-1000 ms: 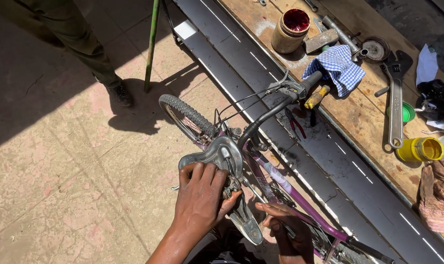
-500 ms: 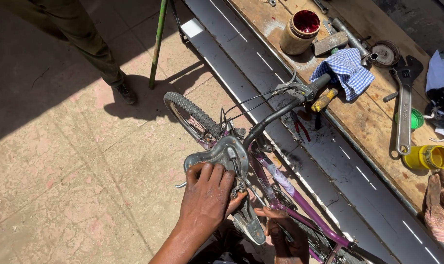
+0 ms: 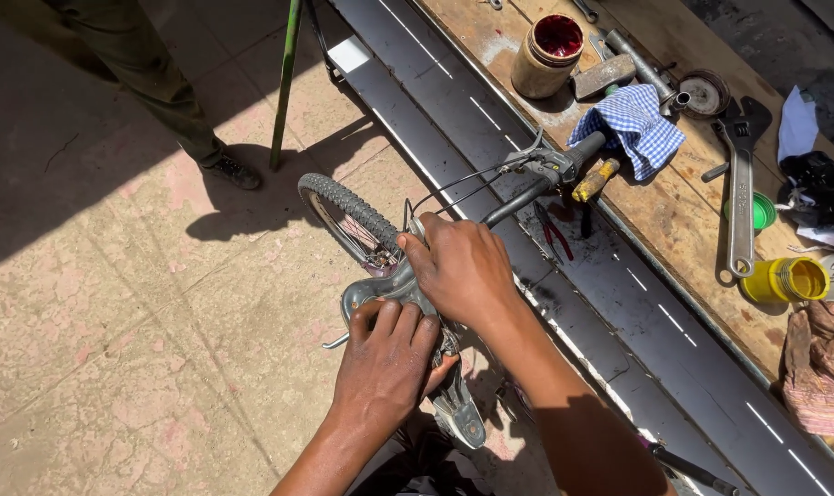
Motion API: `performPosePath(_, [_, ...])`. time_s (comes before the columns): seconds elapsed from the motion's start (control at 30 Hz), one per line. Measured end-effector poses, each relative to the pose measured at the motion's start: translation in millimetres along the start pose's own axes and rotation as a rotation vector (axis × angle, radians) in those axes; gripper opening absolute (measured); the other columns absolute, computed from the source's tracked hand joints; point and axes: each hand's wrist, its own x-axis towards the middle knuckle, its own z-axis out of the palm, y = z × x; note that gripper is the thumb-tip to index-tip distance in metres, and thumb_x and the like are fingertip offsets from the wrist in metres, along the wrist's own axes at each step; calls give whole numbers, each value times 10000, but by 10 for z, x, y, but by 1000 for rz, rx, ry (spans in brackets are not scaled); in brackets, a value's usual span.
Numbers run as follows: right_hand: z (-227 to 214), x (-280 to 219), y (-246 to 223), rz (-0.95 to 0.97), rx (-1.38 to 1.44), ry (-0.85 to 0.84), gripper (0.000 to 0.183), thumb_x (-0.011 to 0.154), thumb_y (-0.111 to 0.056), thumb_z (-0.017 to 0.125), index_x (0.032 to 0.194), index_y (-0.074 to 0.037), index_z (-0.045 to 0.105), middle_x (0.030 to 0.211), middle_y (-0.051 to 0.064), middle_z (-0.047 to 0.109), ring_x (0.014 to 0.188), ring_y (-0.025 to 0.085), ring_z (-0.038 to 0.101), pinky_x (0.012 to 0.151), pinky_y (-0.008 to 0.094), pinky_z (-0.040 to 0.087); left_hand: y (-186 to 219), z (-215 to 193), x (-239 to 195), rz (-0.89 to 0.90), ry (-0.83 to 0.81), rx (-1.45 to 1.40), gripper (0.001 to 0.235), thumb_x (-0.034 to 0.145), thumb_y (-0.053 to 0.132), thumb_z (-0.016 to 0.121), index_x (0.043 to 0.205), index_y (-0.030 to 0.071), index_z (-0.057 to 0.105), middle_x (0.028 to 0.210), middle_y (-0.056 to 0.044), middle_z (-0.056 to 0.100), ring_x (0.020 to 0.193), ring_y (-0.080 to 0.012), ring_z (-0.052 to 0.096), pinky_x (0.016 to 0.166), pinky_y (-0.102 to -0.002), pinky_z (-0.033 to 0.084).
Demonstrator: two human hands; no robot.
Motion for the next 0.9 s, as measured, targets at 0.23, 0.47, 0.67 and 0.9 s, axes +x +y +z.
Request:
performPosePath(0.23, [-303,-875,135,21,534,593,216,1013,-288,509,876,-123,535,550,-12,583,425,80,518,465,260,430,-18,-17,-40,-30,-1,-76,449,861,554,697,932,137,546,890,-22,508,860,-238,503,855,-401,377])
performPosePath(0.47, [654,-1673,572,121,712,557,339,923,-338,497,976,-66,691,871,100,805,613,195,777,532,289,661,-35,-28,-19,-61,-41,-155,430,879,529,667,980,125,560,938,-39,544,881,-260,508,811,-427,379])
performPosePath(0.67, [1207,-1930,708,101,956,591,248,936,-252,572,932,-65,735,786,65,737,577,135,644,493,280,511,-68,-61,-2,-74,-1,-283,410,884,485,696,981,117,544,903,-38,555,846,-263,501,813,-420,341])
performPosePath(0.9, [1387,-1828,882,45,1194,502,191,958,-275,563,961,-110,660,1105,219,748,580,122,557,502,256,448,-94,-90,5,-88,-2,-349,400,889,457,683,1047,120,538,924,-24,541,834,-253,486,793,-428,323])
